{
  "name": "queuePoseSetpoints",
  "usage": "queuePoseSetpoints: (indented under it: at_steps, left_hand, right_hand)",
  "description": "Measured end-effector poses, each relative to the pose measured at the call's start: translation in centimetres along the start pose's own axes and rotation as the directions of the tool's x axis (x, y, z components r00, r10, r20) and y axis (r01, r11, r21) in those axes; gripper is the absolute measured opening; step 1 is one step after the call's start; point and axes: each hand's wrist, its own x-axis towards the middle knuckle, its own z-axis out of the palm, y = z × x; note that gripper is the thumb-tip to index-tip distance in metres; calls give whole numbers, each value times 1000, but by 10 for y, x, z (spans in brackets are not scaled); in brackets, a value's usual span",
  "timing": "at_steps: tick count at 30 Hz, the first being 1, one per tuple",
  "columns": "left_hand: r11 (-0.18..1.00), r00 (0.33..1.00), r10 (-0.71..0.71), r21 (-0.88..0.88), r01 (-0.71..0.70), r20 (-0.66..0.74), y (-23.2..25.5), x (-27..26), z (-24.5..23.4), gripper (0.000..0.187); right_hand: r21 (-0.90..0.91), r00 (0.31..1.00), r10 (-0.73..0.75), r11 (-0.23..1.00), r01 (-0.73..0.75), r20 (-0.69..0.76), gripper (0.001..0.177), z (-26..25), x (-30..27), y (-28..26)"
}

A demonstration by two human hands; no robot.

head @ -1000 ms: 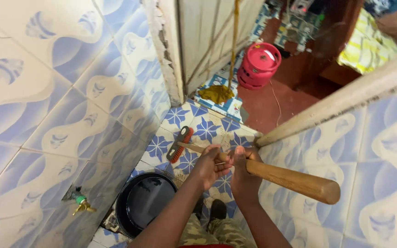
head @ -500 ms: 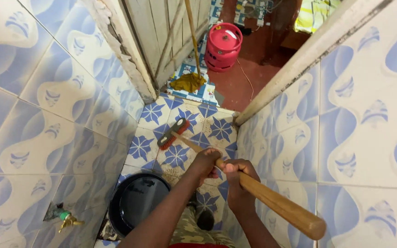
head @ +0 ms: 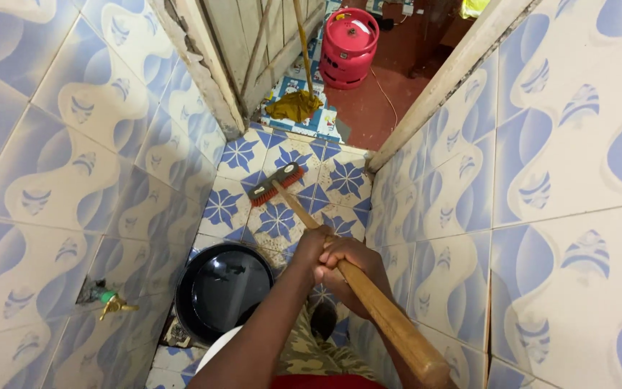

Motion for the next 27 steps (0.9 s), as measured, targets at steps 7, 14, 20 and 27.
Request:
queuePoseSetpoints:
  at_steps: [7,14,20,27]
  left_hand:
    - [902,994,-102,418,111,-43,10,-34,1,19]
    - [974,995,-90,204,97,-41,-19,-21,-16,27]
    - [961,980,-177,201,192,-90,-20,0,-18,41]
    - [954,991,-131,274,121,16,-29,-9,-22,40]
  right_hand:
    - [-113,992,59,993,-47,114,24,-2,-23,-9]
    - [-209,994,-65,977,45,-89,12,24,-48,17]
    - [-187,994,-59,982,40,-96,16,22,-45,27]
    - [-236,969,-54,972,-5,-239,9,33,-66,28]
